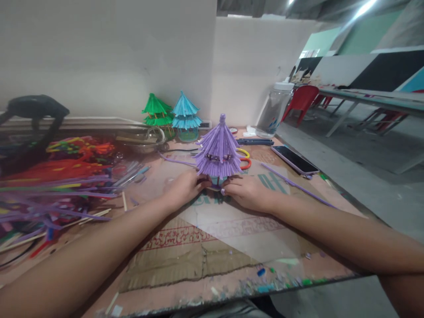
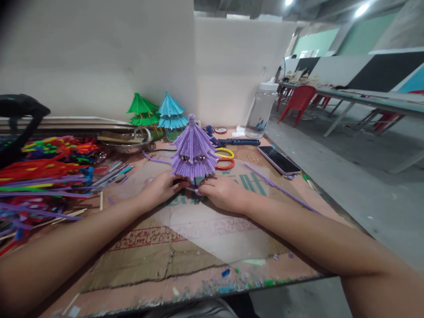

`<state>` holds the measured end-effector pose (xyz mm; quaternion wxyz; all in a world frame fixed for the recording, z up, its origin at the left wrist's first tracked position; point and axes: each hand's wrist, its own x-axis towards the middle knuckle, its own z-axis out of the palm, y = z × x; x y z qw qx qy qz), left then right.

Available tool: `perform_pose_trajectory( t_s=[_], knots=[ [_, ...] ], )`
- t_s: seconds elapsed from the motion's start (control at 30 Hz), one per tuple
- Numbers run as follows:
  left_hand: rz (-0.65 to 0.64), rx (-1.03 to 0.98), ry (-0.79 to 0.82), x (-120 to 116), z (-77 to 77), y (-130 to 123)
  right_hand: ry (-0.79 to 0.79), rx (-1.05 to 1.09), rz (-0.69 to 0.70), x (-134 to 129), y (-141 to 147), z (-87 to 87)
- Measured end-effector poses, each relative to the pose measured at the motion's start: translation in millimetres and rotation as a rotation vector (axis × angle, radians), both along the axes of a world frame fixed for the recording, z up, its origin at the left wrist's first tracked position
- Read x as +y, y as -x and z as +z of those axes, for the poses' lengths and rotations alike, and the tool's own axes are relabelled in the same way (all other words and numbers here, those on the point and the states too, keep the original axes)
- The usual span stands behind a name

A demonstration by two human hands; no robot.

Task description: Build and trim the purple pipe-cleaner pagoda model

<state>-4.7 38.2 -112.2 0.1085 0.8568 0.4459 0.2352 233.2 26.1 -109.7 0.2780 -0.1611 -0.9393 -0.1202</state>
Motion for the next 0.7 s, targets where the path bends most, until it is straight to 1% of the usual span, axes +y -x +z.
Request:
perform_pose_trajectory(
  t_s=[0.07, 0.2, 0.27, 0.33, 0.4, 0.47, 0.57, 0.63, 0.7],
  knots=[
    [-0.008, -0.044, 0.025, 0.3, -0.6, -0.8, 0.0, 0.008, 0.024, 0.5, 0.2, -1.4],
    [-0.064, -0.235, 0.149, 2.0, -4.1, -0.9, 0.012, 0.036, 0.042, 2.3, 0.5, -2.1],
    [-0.073, -0.239, 0.151, 0.3, -4.6, 1.0, 0.035, 0.03, 0.025, 2.5, 0.2, -0.9],
    [0.007, -0.124, 0.066, -4.7, -3.1, 3.6, 0.054, 0.02, 0.007, 2.3, -0.3, 0.6],
    [0.109, 0.038, -0.072, -12.2, 0.0, 5.6, 0.069, 0.018, -0.01, 1.8, -1.0, 1.8],
    [0.064, 0.182, -0.211, -20.0, 3.5, 5.8, 0.08, 0.03, -0.017, 1.5, -1.3, 2.3],
    [-0.068, 0.356, -0.376, -27.5, 7.0, 2.7, 0.097, 0.042, -0.01, 1.9, -1.3, 2.2],
    [-0.085, 0.448, -0.434, -28.2, 7.2, 0.3, 0.112, 0.04, -0.005, 2.5, -0.8, 1.8],
    [-0.102, 0.494, -0.454, -25.7, 5.6, -0.9, 0.12, 0.044, -0.008, 2.9, -0.3, 1.6]
  ],
)
